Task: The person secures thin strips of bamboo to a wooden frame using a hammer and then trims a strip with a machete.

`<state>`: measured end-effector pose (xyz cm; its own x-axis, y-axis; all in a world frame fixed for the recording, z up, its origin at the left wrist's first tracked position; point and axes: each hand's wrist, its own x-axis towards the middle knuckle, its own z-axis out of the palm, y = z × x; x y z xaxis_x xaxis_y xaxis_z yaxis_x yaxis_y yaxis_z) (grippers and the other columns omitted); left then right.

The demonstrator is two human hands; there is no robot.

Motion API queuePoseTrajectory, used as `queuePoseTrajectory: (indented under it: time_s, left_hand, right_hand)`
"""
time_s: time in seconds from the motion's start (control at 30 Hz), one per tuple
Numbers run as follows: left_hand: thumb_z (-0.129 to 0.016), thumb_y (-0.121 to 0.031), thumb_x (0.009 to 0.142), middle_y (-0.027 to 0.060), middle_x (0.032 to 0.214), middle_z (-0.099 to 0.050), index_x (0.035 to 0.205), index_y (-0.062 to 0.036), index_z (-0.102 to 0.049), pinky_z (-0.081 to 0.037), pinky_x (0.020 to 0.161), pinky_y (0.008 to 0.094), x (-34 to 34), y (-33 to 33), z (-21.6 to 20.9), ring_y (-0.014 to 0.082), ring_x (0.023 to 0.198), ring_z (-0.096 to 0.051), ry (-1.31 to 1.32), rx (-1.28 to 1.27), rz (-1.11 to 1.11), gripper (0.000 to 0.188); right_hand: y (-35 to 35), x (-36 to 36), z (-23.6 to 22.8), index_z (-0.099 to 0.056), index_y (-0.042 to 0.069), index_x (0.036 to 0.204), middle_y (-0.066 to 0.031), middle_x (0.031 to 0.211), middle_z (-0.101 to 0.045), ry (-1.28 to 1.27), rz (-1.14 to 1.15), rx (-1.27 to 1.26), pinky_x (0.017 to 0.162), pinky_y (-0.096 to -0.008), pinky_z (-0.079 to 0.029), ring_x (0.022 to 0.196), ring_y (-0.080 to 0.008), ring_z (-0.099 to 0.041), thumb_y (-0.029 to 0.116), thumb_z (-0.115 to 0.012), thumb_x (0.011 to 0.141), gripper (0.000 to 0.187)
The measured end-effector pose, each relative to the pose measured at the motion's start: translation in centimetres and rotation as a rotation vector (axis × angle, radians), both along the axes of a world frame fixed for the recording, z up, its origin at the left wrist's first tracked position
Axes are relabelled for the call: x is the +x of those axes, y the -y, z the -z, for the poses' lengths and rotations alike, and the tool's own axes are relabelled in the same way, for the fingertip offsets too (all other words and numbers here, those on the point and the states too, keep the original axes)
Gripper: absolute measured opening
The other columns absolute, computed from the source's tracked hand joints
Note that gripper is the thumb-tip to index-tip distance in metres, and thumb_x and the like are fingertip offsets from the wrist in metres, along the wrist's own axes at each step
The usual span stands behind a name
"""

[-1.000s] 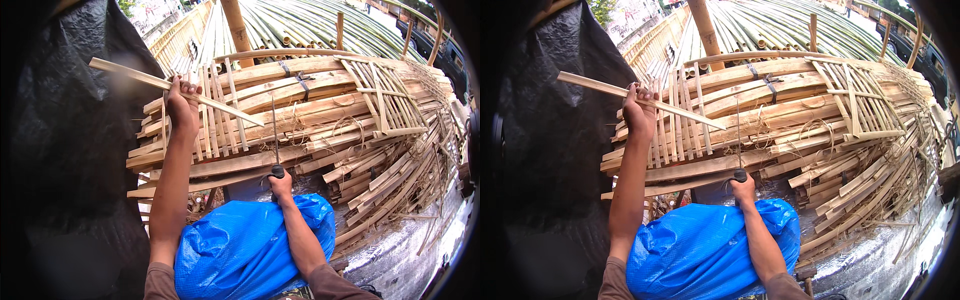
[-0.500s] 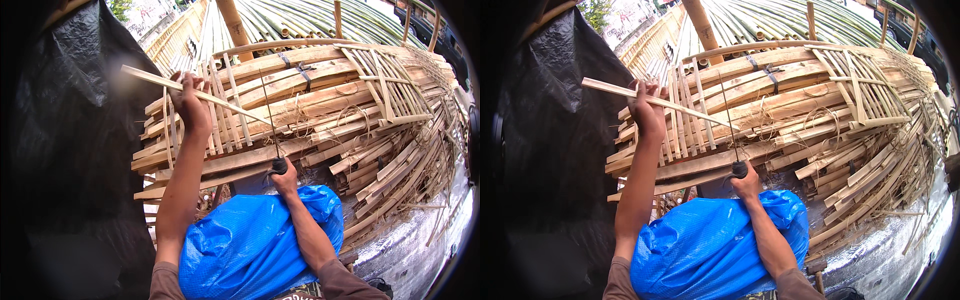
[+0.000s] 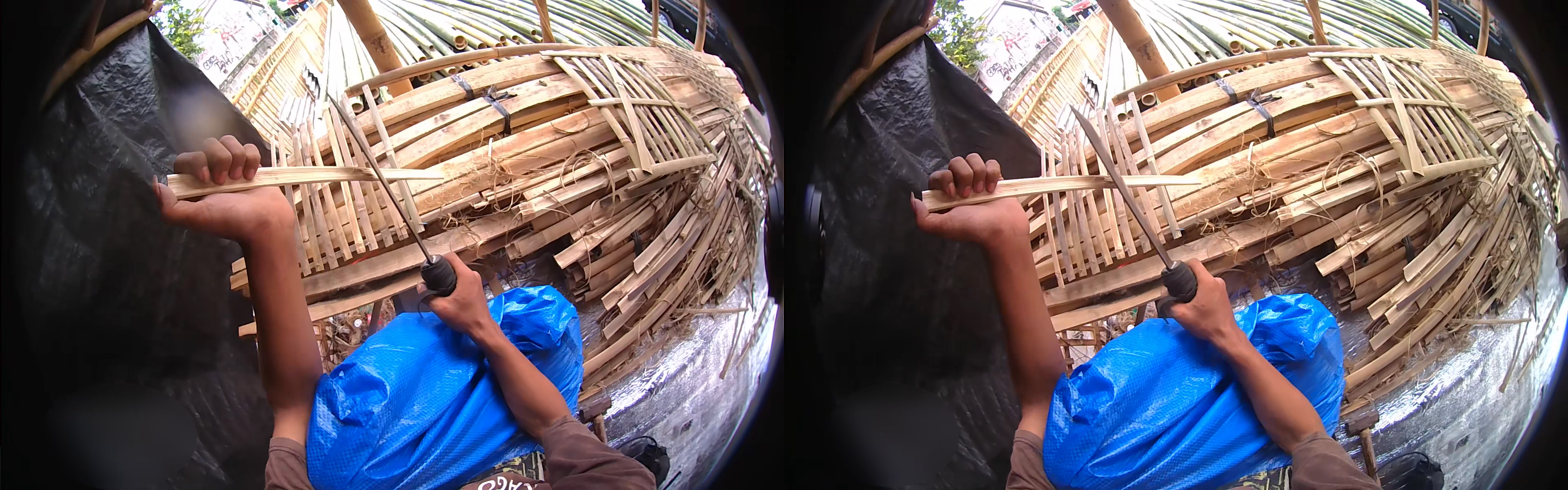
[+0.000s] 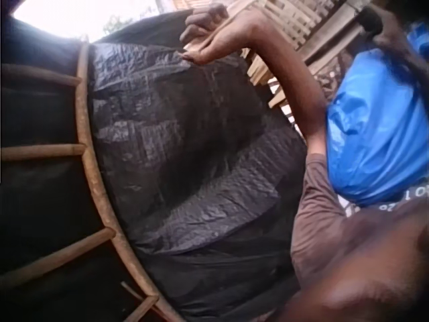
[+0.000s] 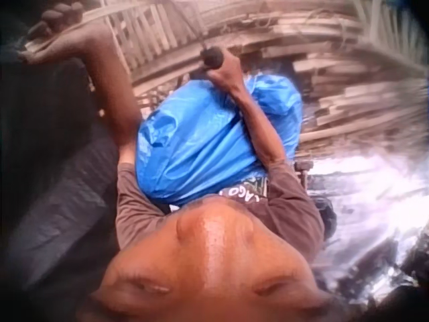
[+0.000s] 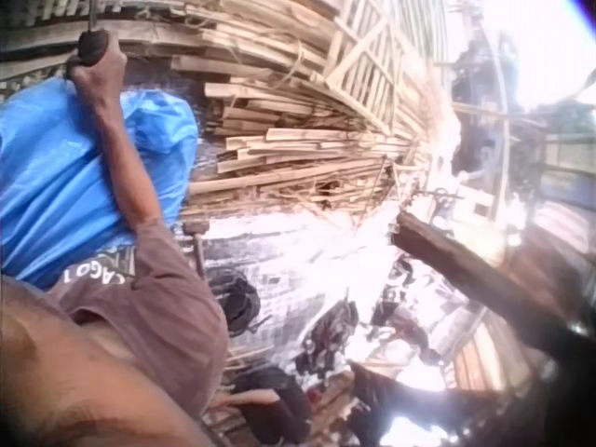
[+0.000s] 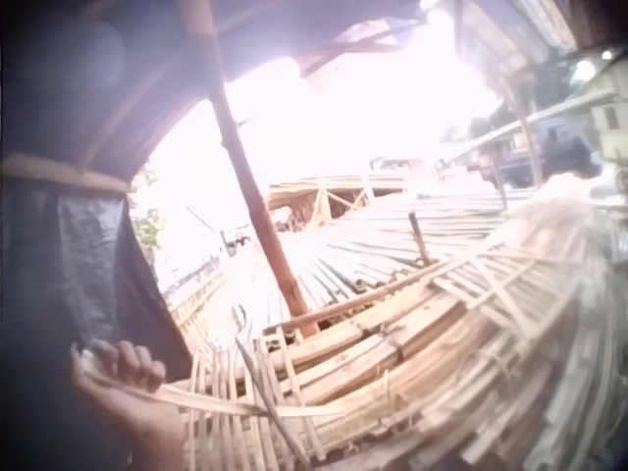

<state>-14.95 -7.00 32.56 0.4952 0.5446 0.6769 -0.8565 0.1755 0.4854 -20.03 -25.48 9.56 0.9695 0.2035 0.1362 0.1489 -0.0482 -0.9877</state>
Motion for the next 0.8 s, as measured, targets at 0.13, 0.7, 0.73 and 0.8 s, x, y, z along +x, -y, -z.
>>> queuePoseTrajectory:
  time_s: [0.13,0.7,0.73,0.8]
  left_hand:
    - [-0.037,-0.044,0.086,-0.0007,0.059,-0.023,0.064,-0.0152,-0.027,-0.018,0.048,0.0286,-0.7,1.5,0.5,0.0114,0.053,-0.021,-0.012,0.038,0.017,0.038]
    - [-0.038,-0.047,0.086,-0.0011,0.059,-0.023,0.065,-0.0158,-0.025,-0.016,0.048,0.0280,-1.6,4.0,1.1,0.0111,0.053,-0.018,0.007,0.116,0.054,0.040]
    - [-0.038,-0.047,0.085,-0.0011,0.059,-0.023,0.065,-0.0158,-0.026,-0.016,0.048,0.0280,-1.8,4.1,1.2,0.0111,0.053,-0.018,0.014,0.123,0.057,0.040]
    - [-0.038,-0.047,0.085,-0.0010,0.059,-0.022,0.065,-0.0155,-0.026,-0.016,0.048,0.0281,-1.8,4.6,1.2,0.0113,0.053,-0.017,0.030,0.138,0.062,0.039]
  right_hand:
    - [-1.1,-1.4,-3.6,-0.058,0.003,0.096,-0.0117,0.073,-0.066,0.046,-0.066,0.008,0.064,-0.0332,-0.052,0.066,-0.0169,-0.064,0.018,-0.078,0.074,0.033]
    - [-1.0,0.0,-3.6,-0.059,0.003,0.092,-0.0082,0.070,-0.063,0.027,-0.046,0.097,0.062,-0.0325,-0.049,0.062,-0.0152,-0.058,0.010,-0.077,0.065,0.033]
    - [-0.8,-0.6,-4.7,-0.059,0.003,0.093,-0.0084,0.070,-0.062,0.054,-0.075,0.111,0.062,-0.0326,-0.049,0.062,-0.0152,-0.058,0.010,-0.077,0.065,0.034]
    - [-1.0,-1.1,-5.3,-0.058,0.004,0.094,-0.0103,0.071,-0.062,0.070,-0.129,0.139,0.062,-0.0333,-0.049,0.063,-0.0158,-0.057,0.011,-0.077,0.066,0.034]
